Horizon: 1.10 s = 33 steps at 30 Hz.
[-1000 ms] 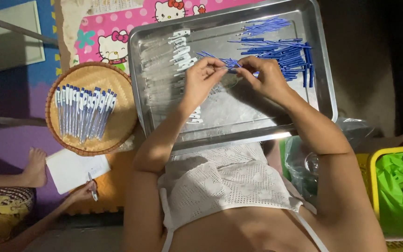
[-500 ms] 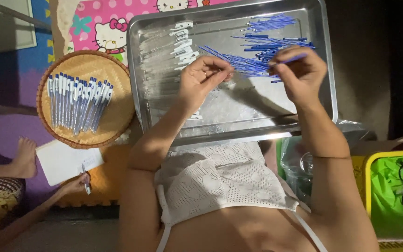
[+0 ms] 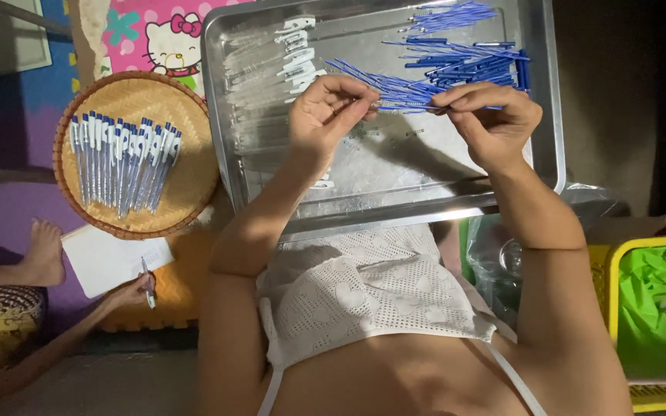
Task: Assembling pens by joining barrels and ink refills or caps on a metal tray while sitting on the floor.
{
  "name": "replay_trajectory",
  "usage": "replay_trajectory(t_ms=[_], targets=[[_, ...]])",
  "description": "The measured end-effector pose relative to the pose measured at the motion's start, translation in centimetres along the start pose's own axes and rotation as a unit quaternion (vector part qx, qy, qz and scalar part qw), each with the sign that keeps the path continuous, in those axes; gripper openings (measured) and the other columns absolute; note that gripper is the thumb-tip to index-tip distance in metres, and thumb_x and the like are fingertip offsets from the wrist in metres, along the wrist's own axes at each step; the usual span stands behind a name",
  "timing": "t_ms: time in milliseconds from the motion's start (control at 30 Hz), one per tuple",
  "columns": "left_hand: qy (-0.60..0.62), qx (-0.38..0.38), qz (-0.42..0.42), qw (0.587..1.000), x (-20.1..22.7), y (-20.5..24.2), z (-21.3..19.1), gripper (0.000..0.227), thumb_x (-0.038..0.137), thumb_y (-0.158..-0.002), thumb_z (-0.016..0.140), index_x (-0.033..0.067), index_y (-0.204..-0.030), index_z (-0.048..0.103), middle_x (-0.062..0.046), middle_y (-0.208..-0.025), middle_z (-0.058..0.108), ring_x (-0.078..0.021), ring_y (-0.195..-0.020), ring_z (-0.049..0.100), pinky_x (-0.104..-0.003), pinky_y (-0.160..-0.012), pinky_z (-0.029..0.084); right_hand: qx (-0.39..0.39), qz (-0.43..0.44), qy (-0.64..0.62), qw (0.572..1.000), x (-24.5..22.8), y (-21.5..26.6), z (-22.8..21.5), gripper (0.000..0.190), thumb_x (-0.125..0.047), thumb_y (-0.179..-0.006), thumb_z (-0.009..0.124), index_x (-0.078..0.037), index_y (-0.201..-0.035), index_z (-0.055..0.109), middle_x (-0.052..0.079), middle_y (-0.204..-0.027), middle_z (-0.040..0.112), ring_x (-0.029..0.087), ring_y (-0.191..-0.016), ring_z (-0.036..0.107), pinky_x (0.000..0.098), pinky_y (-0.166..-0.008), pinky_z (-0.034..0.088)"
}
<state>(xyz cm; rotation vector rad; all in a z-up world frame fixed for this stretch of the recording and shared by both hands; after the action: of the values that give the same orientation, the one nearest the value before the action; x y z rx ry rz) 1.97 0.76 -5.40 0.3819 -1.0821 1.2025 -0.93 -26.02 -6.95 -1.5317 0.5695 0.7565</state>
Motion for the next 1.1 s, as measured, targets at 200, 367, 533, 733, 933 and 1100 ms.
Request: replay_trajectory(t_ms=[200, 367, 533, 733, 933, 1100], targets=[[-0.042, 0.014, 0.008, 0.999, 0.9, 0.3, 0.5, 0.02, -0.008, -0.103, 0.065, 0.0023, -0.12, 0.061, -0.013, -0.119, 0.071, -0.0175, -0.108, 0.07, -0.029, -0.1, 0.062, -0.001, -0.026, -0.005, 1.0, 0.4, 0.0, -0.3, 0.02, 0.013, -0.098, 0.07, 0.001, -0.11, 0.061, 0.024, -0.109, 0.072, 0.032, -0.105, 0.076, 0.0413, -0.092, 0.07], [-0.044, 0.015, 0.019, 0.999, 0.7, 0.2, 0.3, 0.019, -0.007, -0.103, 0.065, 0.001, -0.12, 0.062, -0.014, -0.118, 0.072, -0.0181, -0.107, 0.072, -0.029, -0.1, 0.064, 0.006, -0.023, -0.007, 1.0, 0.2, -0.3, -0.2, 0.017, 0.009, -0.1, 0.071, 0.001, -0.111, 0.059, 0.025, -0.111, 0.071, 0.032, -0.106, 0.075, 0.0428, -0.093, 0.07], [-0.06, 0.01, 0.027, 0.998, 0.5, 0.2, 0.4, 0.019, -0.008, -0.103, 0.066, 0.0006, -0.119, 0.062, -0.013, -0.118, 0.072, -0.0167, -0.106, 0.072, -0.028, -0.099, 0.063, -0.003, -0.005, -0.005, 1.0, -0.1, -0.4, 0.4, 0.017, 0.01, -0.1, 0.071, 0.003, -0.11, 0.06, 0.025, -0.11, 0.071, 0.033, -0.106, 0.075, 0.0426, -0.093, 0.07], [-0.135, 0.019, 0.089, 0.987, -0.2, 0.6, 0.9, 0.033, -0.015, -0.098, 0.071, 0.001, -0.124, 0.06, -0.011, -0.109, 0.071, -0.0163, -0.098, 0.073, -0.023, -0.087, 0.062, -0.022, 0.083, -0.044, 0.995, 1.4, -0.2, 1.7, 0.014, 0.002, -0.103, 0.071, 0.002, -0.115, 0.064, 0.024, -0.119, 0.072, 0.029, -0.105, 0.075, 0.037, -0.097, 0.069], [-0.256, 0.039, 0.13, 0.957, -0.5, 0.1, 0.3, 0.035, -0.012, -0.094, 0.077, 0.0039, -0.122, 0.064, -0.006, -0.106, 0.069, -0.014, -0.094, 0.069, -0.026, -0.09, 0.06, 0.075, 0.33, -0.303, 0.891, 3.2, -0.5, 3.0, 0.01, -0.006, -0.104, 0.07, -0.005, -0.115, 0.069, 0.015, -0.115, 0.075, 0.018, -0.094, 0.074, 0.028, -0.088, 0.065], [-0.257, -0.019, 0.147, 0.955, -2.4, -1.6, -4.5, 0.02, 0.011, -0.108, 0.056, -0.0015, -0.124, 0.061, -0.013, -0.156, 0.052, -0.027, -0.132, 0.067, -0.045, -0.119, 0.059, 0.167, 0.396, -0.372, 0.823, 3.2, -1.8, 2.7, 0.008, -0.008, -0.103, 0.072, -0.006, -0.111, 0.069, 0.01, -0.106, 0.076, 0.013, -0.082, 0.073, 0.0229, -0.076, 0.066]])
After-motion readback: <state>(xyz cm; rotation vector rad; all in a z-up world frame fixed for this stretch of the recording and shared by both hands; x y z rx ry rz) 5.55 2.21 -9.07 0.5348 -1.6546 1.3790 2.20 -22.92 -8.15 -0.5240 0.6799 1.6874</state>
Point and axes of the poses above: each hand's wrist, its own y-axis away from the middle knuckle, its own z-axis out of the palm, x = y × z, the point moved 1 cm from there along -y, towards the middle knuckle
